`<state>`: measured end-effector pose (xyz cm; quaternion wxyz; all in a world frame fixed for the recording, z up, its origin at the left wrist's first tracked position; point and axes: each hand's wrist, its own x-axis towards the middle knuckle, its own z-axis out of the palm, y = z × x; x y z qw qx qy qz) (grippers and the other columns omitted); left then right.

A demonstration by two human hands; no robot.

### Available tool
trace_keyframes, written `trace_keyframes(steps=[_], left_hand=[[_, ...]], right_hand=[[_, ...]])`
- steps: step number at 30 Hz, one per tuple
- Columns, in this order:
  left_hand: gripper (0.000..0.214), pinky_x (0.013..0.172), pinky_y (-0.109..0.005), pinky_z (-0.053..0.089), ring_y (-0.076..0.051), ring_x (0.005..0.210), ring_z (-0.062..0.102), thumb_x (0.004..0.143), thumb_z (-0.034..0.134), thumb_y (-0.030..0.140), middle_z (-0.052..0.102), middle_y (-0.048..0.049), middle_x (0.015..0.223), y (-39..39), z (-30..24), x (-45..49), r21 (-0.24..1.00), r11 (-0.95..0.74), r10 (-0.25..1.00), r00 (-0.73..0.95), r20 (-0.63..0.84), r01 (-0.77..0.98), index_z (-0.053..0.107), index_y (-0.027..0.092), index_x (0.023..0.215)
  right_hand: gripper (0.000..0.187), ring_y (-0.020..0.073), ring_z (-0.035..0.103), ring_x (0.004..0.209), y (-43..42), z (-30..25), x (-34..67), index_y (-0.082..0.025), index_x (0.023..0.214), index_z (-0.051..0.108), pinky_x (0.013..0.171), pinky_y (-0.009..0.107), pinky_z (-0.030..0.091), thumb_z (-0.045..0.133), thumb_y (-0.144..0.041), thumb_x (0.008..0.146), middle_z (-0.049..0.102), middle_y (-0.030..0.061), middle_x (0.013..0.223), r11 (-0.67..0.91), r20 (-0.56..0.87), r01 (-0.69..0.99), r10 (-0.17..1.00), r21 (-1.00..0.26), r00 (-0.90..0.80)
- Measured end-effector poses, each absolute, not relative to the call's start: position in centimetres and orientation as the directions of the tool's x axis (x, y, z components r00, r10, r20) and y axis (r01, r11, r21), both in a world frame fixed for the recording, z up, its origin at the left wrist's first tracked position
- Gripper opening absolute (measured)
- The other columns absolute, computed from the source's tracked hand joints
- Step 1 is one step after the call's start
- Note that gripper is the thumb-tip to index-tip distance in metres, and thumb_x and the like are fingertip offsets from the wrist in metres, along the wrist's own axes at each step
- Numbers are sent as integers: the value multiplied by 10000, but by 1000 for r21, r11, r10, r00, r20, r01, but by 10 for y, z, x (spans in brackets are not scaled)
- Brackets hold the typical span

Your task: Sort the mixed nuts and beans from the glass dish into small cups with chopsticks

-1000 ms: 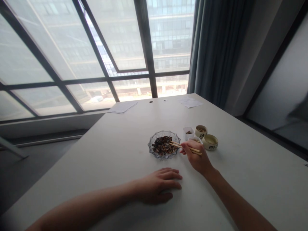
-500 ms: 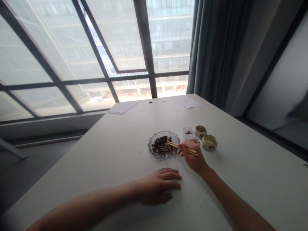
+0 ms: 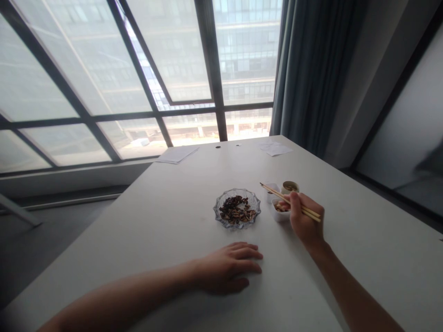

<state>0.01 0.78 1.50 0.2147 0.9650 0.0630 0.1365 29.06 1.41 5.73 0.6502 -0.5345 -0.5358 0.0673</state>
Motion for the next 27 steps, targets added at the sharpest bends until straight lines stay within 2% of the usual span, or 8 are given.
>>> trace_keyframes(steps=[3, 7, 9, 13, 16, 19, 23, 27], left_hand=[[390, 1316, -462, 346, -336, 1519, 514, 1035, 663, 322, 605, -133, 1572, 7, 15, 0, 431, -900, 181, 955, 235, 65, 644, 219, 1410], [391, 1318, -451, 343, -329, 1522, 511, 1035, 663, 323, 605, -130, 1572, 7, 16, 0, 439, -896, 185, 956, 230, 68, 643, 223, 1412], [389, 1318, -449, 343, -327, 1526, 505, 1045, 655, 333, 602, -126, 1576, 7, 17, 0, 442, -895, 181, 957, 227, 64, 641, 223, 1417], [392, 1318, -465, 341, -331, 1531, 500, 1045, 655, 330, 599, -130, 1579, 7, 17, 0, 439, -895, 184, 958, 218, 72, 637, 229, 1422], [394, 1316, -472, 342, -335, 1529, 502, 1046, 651, 338, 600, -129, 1578, 7, 17, 0, 439, -895, 186, 959, 214, 76, 636, 237, 1427], [393, 1309, -477, 355, -338, 1519, 513, 1043, 648, 339, 605, -132, 1574, 8, 16, 1, 435, -898, 180, 958, 224, 67, 641, 230, 1420], [393, 1313, -473, 348, -333, 1519, 514, 1041, 649, 333, 604, -136, 1574, 8, 15, 1, 433, -900, 173, 957, 233, 57, 640, 224, 1419], [403, 1319, -480, 336, -337, 1530, 503, 1045, 651, 337, 596, -137, 1583, 8, 14, 0, 443, -894, 180, 957, 228, 62, 634, 229, 1433]], right_hand=[[456, 236, 777, 610, 15, 60, 303, -196, 847, 792, 630, 341, 629, 646, -588, 1028, 813, 85, 741, 363, 600, 502, 648, -785, 470], [429, 237, 780, 620, 14, 60, 301, -199, 879, 797, 653, 347, 640, 670, -585, 1017, 814, 76, 742, 388, 605, 487, 661, -782, 444], [411, 229, 784, 637, 12, 60, 293, -204, 913, 802, 669, 346, 646, 648, -564, 1038, 821, 72, 771, 431, 617, 470, 690, -770, 379], [379, 213, 770, 658, 12, 54, 271, -223, 902, 810, 627, 331, 637, 635, -522, 1056, 819, 63, 810, 500, 609, 440, 780, -746, 145], [370, 220, 755, 721, 16, 48, 258, -238, 836, 803, 664, 343, 629, 641, -485, 1058, 795, 59, 790, 541, 603, 435, 798, -720, 6], [339, 221, 750, 744, 21, 41, 251, -238, 862, 813, 661, 350, 620, 649, -462, 1057, 797, 67, 838, 566, 604, 426, 795, -705, -56], [317, 216, 764, 747, 23, 36, 249, -243, 921, 833, 640, 349, 621, 628, -430, 1074, 818, 69, 902, 587, 620, 410, 782, -698, -63], [278, 225, 777, 771, 18, 46, 257, -247, 962, 839, 693, 363, 635, 638, -403, 1074, 830, 64, 905, 581, 652, 422, 758, -696, 30]])
